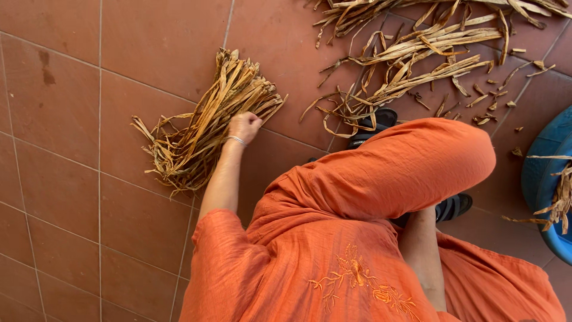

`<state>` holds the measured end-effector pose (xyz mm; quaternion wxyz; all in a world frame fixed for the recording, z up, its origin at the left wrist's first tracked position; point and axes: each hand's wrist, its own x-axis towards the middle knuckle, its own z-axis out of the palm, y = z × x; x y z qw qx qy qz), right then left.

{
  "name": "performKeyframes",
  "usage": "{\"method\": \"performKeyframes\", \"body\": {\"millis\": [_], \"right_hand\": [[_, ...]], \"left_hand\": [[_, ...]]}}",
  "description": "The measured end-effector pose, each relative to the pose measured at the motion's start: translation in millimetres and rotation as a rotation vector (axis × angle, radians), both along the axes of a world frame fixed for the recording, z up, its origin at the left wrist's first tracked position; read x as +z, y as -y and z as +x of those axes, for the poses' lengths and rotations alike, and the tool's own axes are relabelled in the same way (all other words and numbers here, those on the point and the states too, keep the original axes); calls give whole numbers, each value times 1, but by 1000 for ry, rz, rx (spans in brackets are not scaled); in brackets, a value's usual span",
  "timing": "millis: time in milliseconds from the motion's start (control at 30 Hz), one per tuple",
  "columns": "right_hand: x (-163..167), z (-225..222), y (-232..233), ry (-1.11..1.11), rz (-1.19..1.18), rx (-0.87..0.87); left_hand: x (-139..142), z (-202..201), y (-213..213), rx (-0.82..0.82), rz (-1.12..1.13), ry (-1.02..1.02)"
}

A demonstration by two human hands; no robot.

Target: The person sits on a tiled floor and uses scissors to trim dried plant stalks. They repeatedly pick up stalks, cut them into shorter pieces, and place the trimmed pieces into a blue basin.

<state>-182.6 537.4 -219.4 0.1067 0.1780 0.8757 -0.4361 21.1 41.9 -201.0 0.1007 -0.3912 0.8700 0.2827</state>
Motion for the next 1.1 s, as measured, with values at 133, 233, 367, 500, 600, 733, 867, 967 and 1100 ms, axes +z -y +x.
{"method": "performKeyframes", "body": {"millis": [133, 233, 367, 500, 600, 733, 867, 967, 1100], "right_hand": [[0, -2, 2, 4, 7, 1], [4, -5, 5, -6, 10, 4], [3, -7, 12, -24, 8, 17], [9, -17, 15, -84, 12, 49], [31, -51, 18, -321, 22, 107], [133, -95, 46, -942, 32, 158], [234, -28, 131, -797, -360, 325], [264, 21, 212, -376, -205, 946], [249, 52, 291, 337, -573, 857]], "left_hand": [[-11, -12, -37, -118, 136, 590], [-13, -6, -52, -112, 55, 679], [-18, 2, -50, -173, -119, 606], [-6, 17, -39, -167, 31, 346], [26, 21, -30, -127, 92, -50], [89, 13, -30, 18, 318, -460], [151, -5, -38, 44, 612, -660], [180, -15, -57, -49, 711, -782], [173, -14, -65, -192, 722, -843]]}}
